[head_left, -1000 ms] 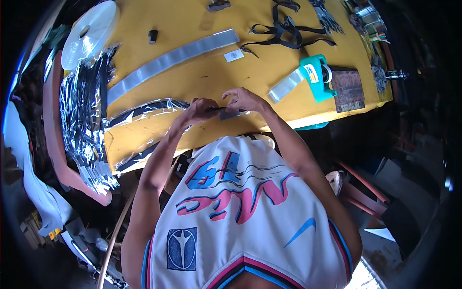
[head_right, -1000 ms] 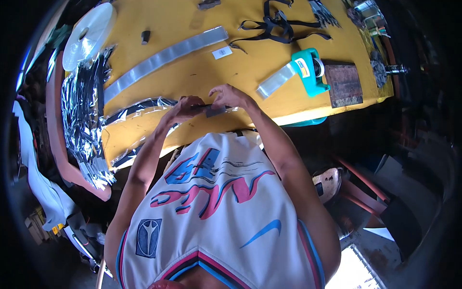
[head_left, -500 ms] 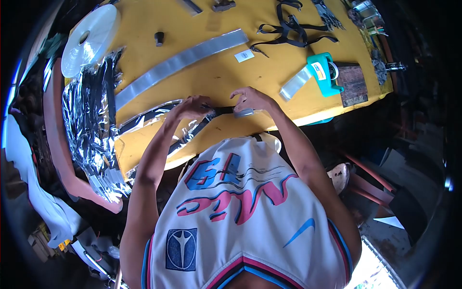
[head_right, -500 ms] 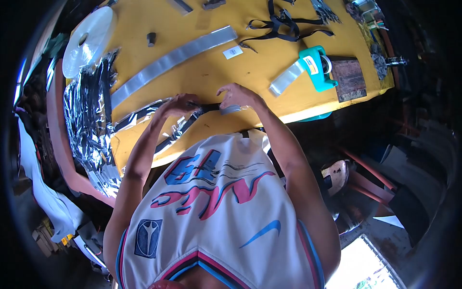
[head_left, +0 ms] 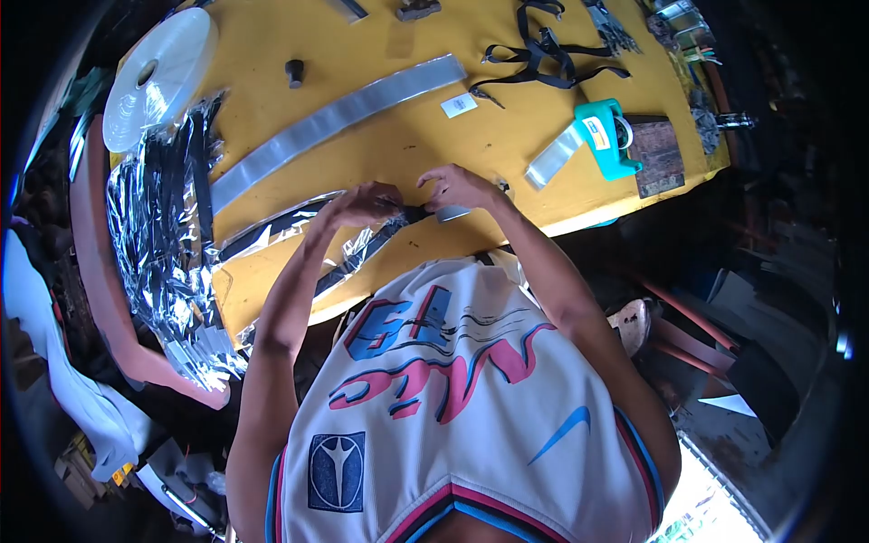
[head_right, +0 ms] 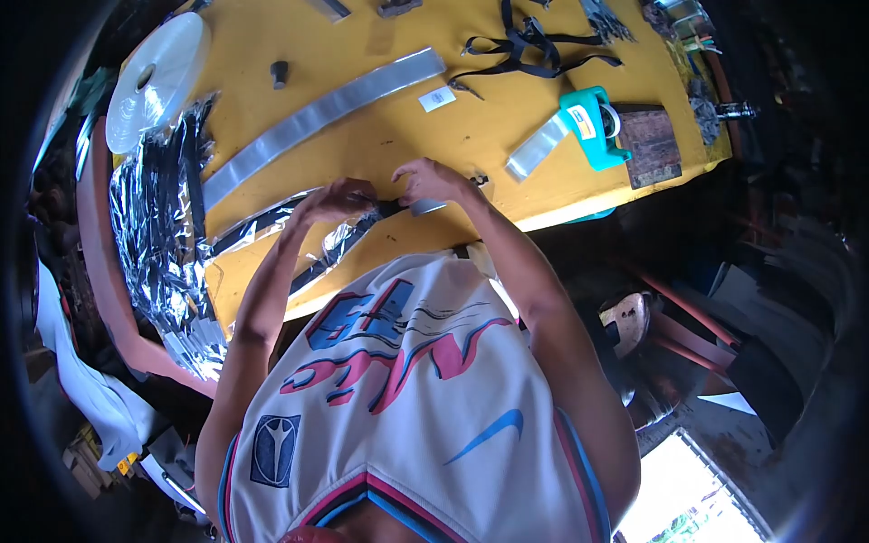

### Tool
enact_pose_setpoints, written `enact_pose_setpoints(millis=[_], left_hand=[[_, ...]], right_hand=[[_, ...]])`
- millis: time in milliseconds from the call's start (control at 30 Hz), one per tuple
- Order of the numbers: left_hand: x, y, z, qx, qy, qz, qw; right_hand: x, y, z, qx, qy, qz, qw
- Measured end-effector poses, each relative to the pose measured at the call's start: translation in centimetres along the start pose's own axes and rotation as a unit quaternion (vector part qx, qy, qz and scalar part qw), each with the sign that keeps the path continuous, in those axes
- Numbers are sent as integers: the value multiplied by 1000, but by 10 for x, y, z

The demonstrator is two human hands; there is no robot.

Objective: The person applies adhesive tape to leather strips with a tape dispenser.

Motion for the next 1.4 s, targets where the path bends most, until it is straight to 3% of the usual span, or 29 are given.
enact_pose_setpoints(millis=[167, 233, 367, 567, 733, 1033, 1400], left_hand=[[14, 1, -2, -22, -54, -14, 998], [14, 0, -3, -26, -59, -1, 998], [6, 0, -5, -37, -15, 18, 999], [7, 0, -3, -53, 6, 16, 998], [9, -2, -6, -74, -31, 11, 997], [9, -1, -6, -75, -25, 18, 997], [5, 0, -3, -62, 18, -11, 998]], right_hand=[[8, -8, -9, 17, 41, 27, 999], [24, -25, -24, 25, -26, 85, 996], [-7, -14, -30, 69, -7, 41, 997], [-11, -9, -24, 24, -8, 47, 999], [-7, -9, -15, 12, 98, 34, 995], [5, -3, -10, -18, 90, -8, 996], [15, 4, 0, 15, 49, 19, 999]])
Point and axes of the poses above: each hand's wrist, its own y-axis towards the middle knuckle, its own z-axis out of the palm, x = y × z, the point moved 5 cm from there along y, towards the middle knuckle, and after that the axes turned 13 degrees about -x, right-handed, at the moved point
